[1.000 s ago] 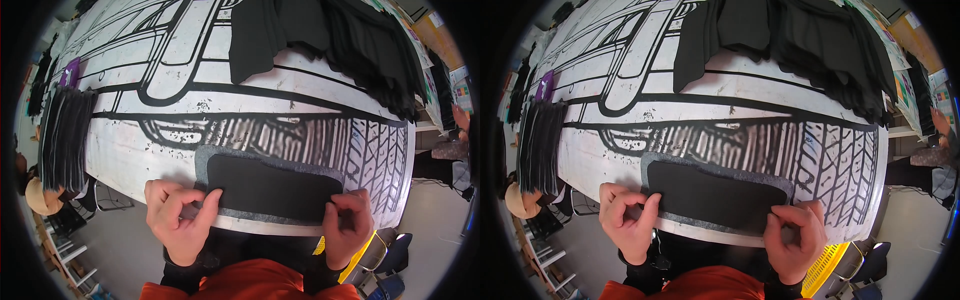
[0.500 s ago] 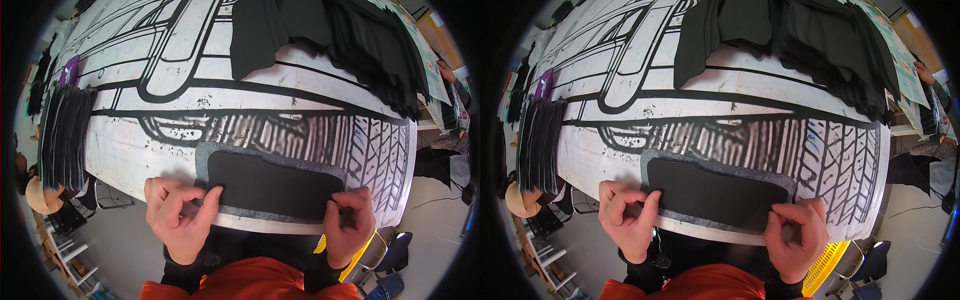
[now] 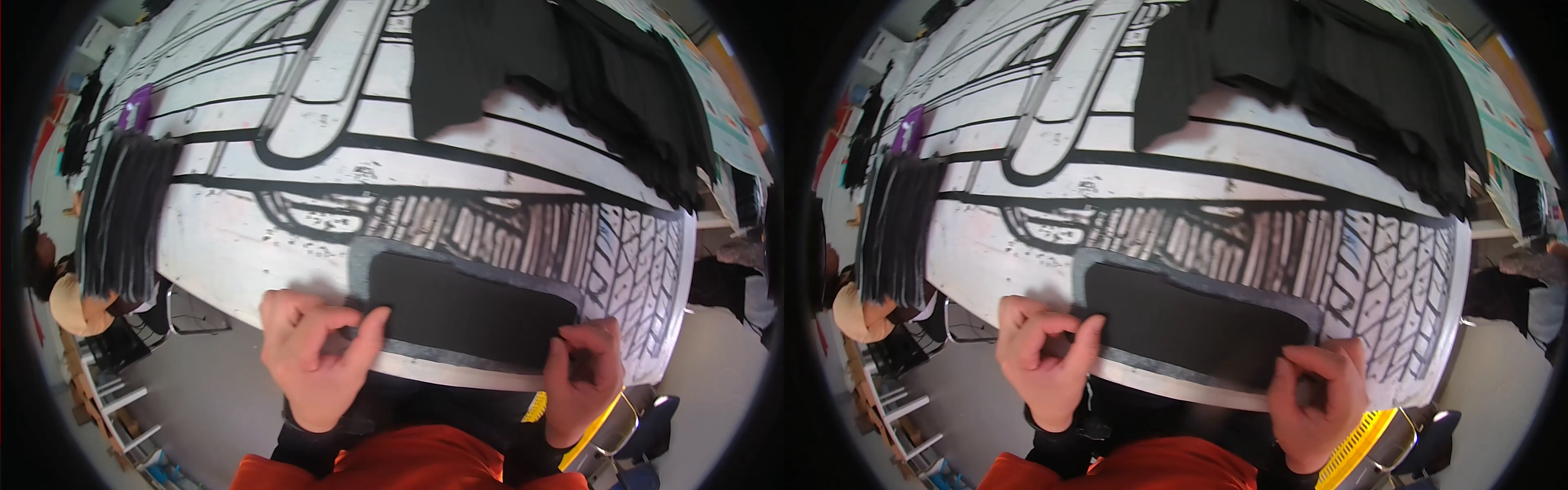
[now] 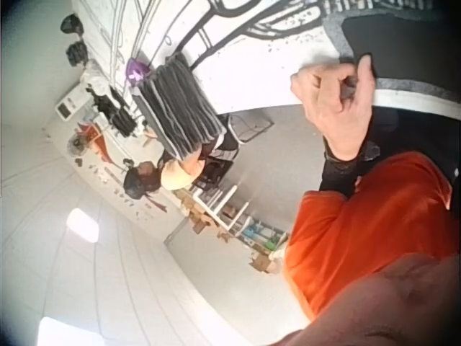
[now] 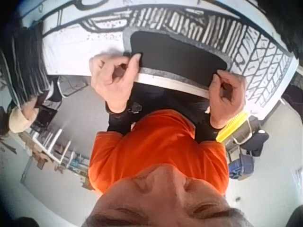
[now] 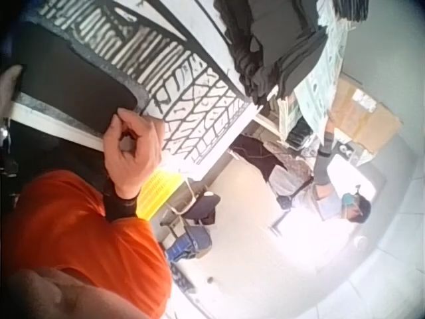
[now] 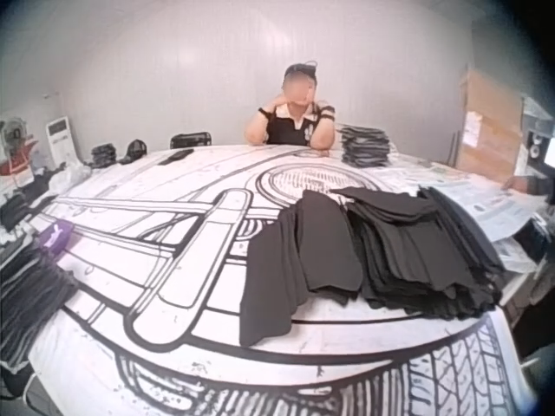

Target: Aligning and pressing together different layers of shoe components manually.

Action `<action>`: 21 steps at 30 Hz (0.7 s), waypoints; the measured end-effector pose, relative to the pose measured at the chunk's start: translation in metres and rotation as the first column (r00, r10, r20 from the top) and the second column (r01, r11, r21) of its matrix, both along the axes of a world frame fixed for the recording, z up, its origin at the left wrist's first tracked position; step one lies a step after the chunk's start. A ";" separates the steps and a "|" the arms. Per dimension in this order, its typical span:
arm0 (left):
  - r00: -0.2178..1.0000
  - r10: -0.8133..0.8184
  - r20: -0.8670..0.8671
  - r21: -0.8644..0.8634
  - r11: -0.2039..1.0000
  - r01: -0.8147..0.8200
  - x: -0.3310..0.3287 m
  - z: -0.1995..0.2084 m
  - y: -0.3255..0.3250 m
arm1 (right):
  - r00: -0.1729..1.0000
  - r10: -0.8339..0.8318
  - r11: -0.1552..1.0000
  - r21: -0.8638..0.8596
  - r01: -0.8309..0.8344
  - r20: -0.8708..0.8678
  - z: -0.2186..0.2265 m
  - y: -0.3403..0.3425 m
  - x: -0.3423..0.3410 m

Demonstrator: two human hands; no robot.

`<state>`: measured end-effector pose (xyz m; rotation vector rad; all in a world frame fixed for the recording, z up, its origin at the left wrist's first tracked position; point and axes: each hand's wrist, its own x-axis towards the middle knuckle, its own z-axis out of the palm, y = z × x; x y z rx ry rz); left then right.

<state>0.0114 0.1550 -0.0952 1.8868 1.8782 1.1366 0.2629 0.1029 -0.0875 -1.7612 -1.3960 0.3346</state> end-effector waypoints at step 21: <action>0.997 -0.054 -0.062 -0.005 0.999 0.054 -0.005 -0.001 0.002 | 0.998 -0.018 0.999 -0.051 0.016 -0.052 0.004 -0.003 -0.007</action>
